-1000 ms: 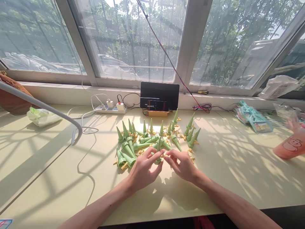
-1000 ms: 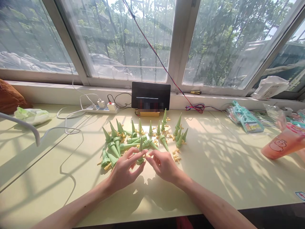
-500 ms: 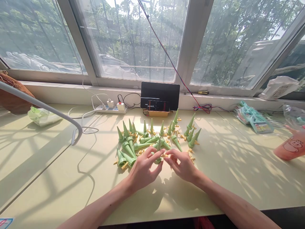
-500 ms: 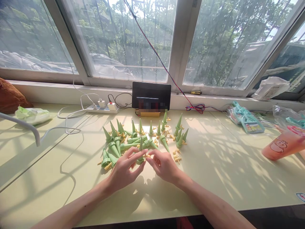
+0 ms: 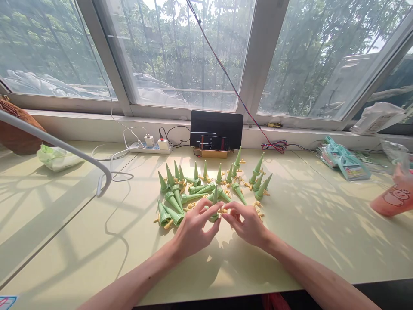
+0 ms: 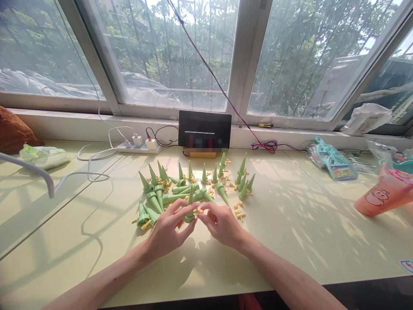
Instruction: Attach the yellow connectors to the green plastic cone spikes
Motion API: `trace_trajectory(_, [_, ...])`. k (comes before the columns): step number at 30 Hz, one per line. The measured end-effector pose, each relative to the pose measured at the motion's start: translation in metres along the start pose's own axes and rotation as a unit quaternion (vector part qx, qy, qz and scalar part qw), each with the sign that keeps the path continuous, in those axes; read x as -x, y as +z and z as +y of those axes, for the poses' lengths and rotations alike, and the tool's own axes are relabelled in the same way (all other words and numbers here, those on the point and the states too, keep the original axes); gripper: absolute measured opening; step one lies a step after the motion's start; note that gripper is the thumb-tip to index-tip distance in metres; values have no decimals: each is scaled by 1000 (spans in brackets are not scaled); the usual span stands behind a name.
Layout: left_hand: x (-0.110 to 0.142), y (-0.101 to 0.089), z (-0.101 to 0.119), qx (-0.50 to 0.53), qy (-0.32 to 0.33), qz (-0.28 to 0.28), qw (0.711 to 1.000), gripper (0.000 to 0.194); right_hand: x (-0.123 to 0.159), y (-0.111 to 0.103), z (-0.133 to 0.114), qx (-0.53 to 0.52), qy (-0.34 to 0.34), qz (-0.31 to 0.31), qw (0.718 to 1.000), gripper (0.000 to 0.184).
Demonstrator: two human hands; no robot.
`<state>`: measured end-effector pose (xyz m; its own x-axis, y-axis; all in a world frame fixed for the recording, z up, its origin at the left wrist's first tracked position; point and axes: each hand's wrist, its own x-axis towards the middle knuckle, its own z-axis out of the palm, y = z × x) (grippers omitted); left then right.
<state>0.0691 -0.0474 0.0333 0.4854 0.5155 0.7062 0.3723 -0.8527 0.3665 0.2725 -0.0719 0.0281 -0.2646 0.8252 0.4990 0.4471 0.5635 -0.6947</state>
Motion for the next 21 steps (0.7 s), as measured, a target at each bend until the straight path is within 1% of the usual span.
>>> trace_trajectory(3, [0,0,0,1,2,3,1000,42,0,0,0,8,0,6,1000,20])
trace_trajectory(7, [0,0,1,-1,-3,0,1000,43,-1,0,-1,-8,11,-1,1000,18])
trace_trajectory(10, [0,-1,1,-2,-5,0,1000,43,0,0,-1,-15,9,-5,1000,20])
trace_trajectory(15, [0,0,2,-13,-7,-2,1000,44,1,0,-1,-2,5,-11,1000,17])
trace_trajectory(21, [0,0,2,-13,-5,-7,1000,41,-1,0,-2,11,7,-1,1000,21])
